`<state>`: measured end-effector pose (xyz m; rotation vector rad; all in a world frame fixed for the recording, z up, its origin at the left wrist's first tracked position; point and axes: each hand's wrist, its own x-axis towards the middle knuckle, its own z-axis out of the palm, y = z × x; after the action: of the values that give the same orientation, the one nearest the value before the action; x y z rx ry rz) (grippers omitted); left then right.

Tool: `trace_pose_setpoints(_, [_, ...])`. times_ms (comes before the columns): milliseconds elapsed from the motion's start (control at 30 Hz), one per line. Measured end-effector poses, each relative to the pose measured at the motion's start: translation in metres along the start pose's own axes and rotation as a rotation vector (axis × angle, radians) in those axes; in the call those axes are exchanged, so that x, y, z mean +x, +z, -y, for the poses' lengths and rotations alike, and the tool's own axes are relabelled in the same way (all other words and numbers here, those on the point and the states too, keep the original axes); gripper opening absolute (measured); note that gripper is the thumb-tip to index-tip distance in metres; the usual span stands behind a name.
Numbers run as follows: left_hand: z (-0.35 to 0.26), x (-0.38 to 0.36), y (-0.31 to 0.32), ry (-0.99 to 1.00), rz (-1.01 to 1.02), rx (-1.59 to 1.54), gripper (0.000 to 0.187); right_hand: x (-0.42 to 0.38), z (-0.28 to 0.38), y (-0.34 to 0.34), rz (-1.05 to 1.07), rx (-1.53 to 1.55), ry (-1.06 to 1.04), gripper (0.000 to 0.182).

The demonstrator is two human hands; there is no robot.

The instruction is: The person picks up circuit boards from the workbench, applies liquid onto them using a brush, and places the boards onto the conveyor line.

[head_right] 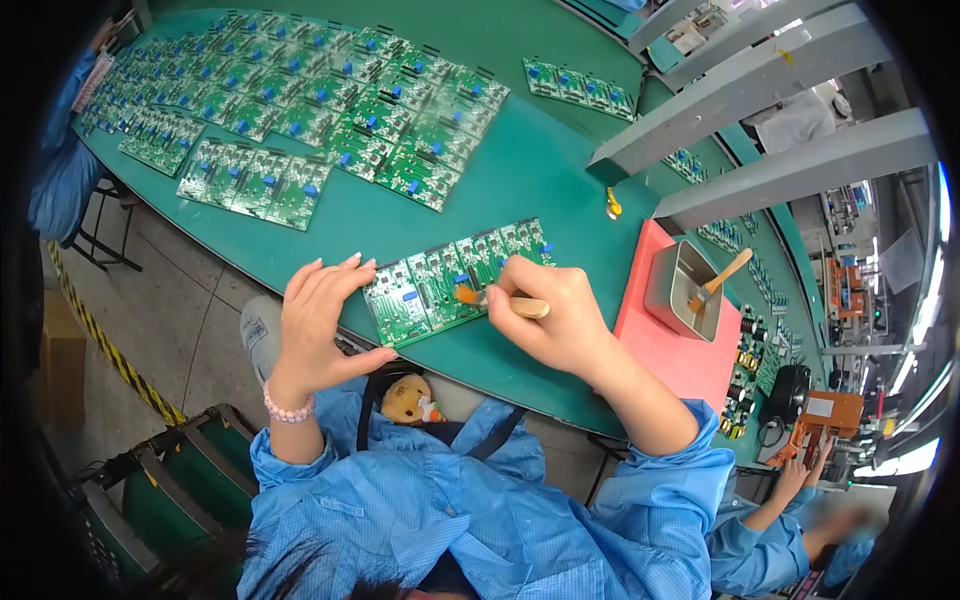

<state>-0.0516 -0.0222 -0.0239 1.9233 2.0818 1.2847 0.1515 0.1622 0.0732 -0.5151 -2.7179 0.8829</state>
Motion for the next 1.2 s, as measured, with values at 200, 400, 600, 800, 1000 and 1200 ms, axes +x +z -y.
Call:
trace_pose_setpoints(200, [0.000,0.000,0.000,0.000,-0.001,-0.007,0.074,0.007,-0.011,-0.008,0.008,0.316,0.063,0.017])
trace_pose_setpoints(400, [-0.001,0.000,-0.003,0.005,0.009,0.015,0.069,0.020,-0.013,-0.003,0.192,0.432,0.086,0.019])
trace_pose_setpoints(600, [-0.001,0.000,-0.002,0.004,0.012,0.014,0.069,0.021,-0.017,-0.005,0.222,0.381,0.138,0.021])
trace_pose_setpoints(800, [-0.001,0.001,-0.003,0.003,0.013,0.012,0.068,0.012,-0.028,-0.019,0.198,0.343,0.198,0.022])
trace_pose_setpoints(1000, [-0.002,0.001,-0.002,-0.003,0.001,0.019,0.068,0.008,0.007,-0.015,0.009,0.451,0.022,0.021])
trace_pose_setpoints(1200, [-0.002,0.000,-0.002,0.000,-0.004,0.016,0.070,0.022,0.026,0.025,0.000,0.138,-0.288,0.012])
